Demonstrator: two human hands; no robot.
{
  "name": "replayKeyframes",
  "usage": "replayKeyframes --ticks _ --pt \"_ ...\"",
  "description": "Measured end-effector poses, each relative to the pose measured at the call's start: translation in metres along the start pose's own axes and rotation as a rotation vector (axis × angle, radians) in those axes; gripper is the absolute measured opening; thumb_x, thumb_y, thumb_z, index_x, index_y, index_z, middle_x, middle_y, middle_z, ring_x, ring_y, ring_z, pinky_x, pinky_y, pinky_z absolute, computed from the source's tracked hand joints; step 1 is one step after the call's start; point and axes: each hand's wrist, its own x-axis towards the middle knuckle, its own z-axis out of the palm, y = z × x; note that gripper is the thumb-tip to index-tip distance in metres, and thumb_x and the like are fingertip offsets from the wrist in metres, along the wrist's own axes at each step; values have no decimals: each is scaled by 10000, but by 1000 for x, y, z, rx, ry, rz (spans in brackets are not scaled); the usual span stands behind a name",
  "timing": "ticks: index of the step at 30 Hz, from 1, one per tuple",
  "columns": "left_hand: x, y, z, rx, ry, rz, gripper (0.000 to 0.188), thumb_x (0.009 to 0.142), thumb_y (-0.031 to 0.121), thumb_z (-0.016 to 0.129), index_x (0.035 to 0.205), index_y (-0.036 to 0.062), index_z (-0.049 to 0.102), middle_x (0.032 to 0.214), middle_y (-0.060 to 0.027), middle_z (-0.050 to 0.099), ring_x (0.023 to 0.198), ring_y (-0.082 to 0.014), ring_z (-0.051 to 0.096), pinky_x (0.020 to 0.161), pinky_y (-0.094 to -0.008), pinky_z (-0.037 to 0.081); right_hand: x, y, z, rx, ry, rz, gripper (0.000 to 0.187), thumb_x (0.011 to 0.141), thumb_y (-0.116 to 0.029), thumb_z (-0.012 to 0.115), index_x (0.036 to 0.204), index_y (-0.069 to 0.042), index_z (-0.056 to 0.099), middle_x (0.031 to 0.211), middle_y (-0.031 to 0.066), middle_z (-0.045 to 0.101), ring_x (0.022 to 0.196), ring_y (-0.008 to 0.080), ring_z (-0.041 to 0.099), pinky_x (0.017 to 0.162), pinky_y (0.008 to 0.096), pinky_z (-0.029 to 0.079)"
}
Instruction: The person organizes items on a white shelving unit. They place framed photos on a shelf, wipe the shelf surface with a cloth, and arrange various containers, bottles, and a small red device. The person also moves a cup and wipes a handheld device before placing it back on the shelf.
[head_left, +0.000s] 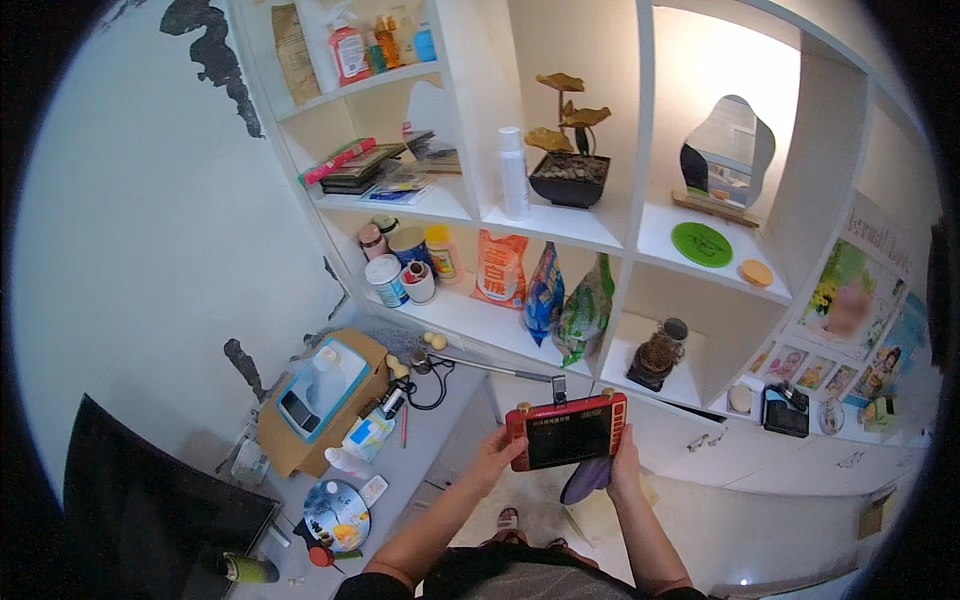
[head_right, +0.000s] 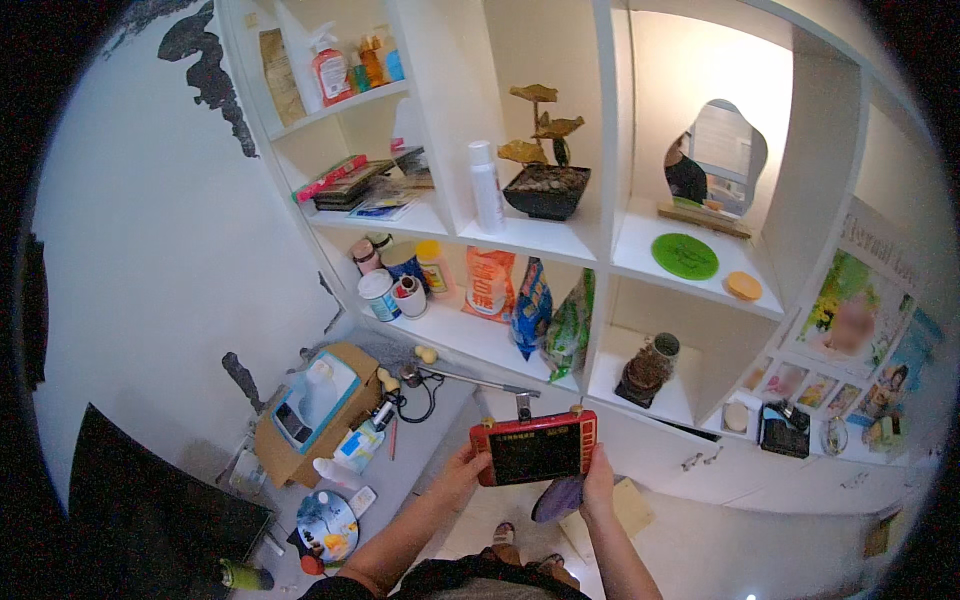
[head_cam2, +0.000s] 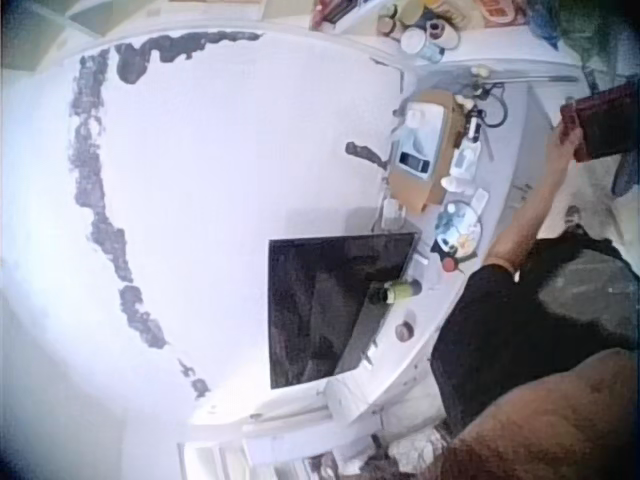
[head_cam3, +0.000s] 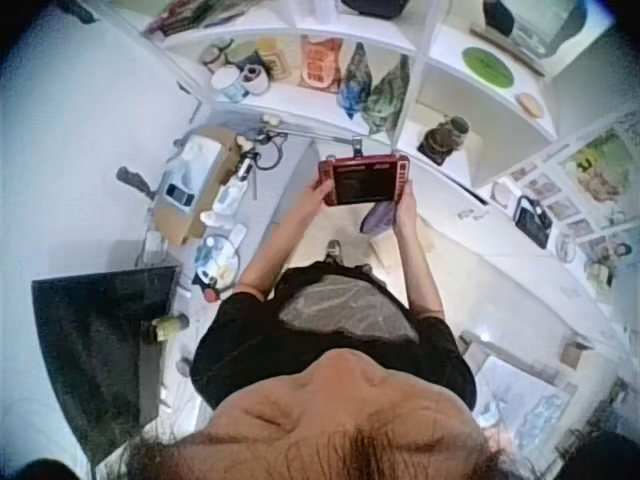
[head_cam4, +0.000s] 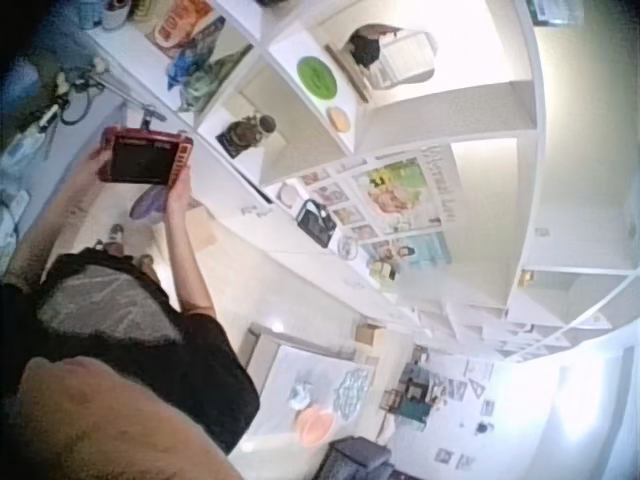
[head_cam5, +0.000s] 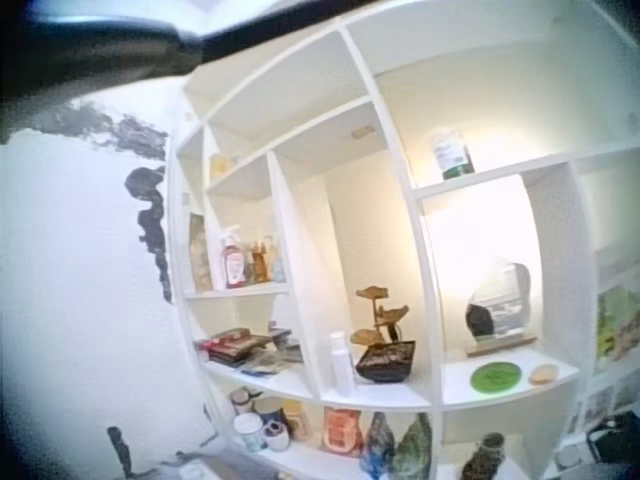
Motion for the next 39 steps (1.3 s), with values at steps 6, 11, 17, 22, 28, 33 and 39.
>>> replayKeyframes --ticks 6,11,17,22,28,33,39 --pt "3 74 -25 439 -158 -153 454 697 135 768 1102 40 583 957 -34 631 860 -127 585 795 -278 459 39 16 22 -286 -33 -130 426 958 -373 383 1082 -9 566 981 54 592 901 129 522 822 265 403" --pt "34 77 -65 285 47 -130 357 700 128 767 999 17 609 875 -72 648 791 -153 608 750 -292 472 80 28 67 -242 -77 -13 546 948 -456 343 1153 19 516 1035 91 583 948 159 521 868 287 396" --pt "116 81 -145 329 305 40 326 692 96 767 966 -2 622 827 -56 652 724 -113 607 670 -254 479 121 30 109 -275 -16 78 742 902 -590 307 1225 62 447 1167 147 538 1073 221 502 944 326 369" --pt "217 65 -217 231 502 257 265 693 65 759 905 -16 622 790 -54 649 691 -111 603 626 -252 474 155 57 101 -299 101 90 705 910 -569 321 1191 59 477 1125 146 556 1025 214 525 913 314 393" --pt "308 46 -271 548 638 243 298 668 77 770 900 -7 603 805 -68 637 687 -148 590 616 -299 470 167 47 114 -328 210 114 649 922 -534 339 1142 53 509 1092 130 572 998 207 533 892 309 406" --pt "364 11 -306 496 608 324 457 638 53 775 1038 -40 575 897 -106 641 777 -167 596 708 -286 479 182 43 126 -351 292 138 653 915 -533 354 1156 54 508 1099 130 572 995 211 538 890 312 408" --pt "392 7 -316 457 570 368 502 637 71 777 1069 -59 555 926 -125 639 831 -177 595 756 -303 475 198 52 122 -355 308 135 658 900 -525 401 1174 66 499 1124 144 560 1018 228 529 913 324 387"
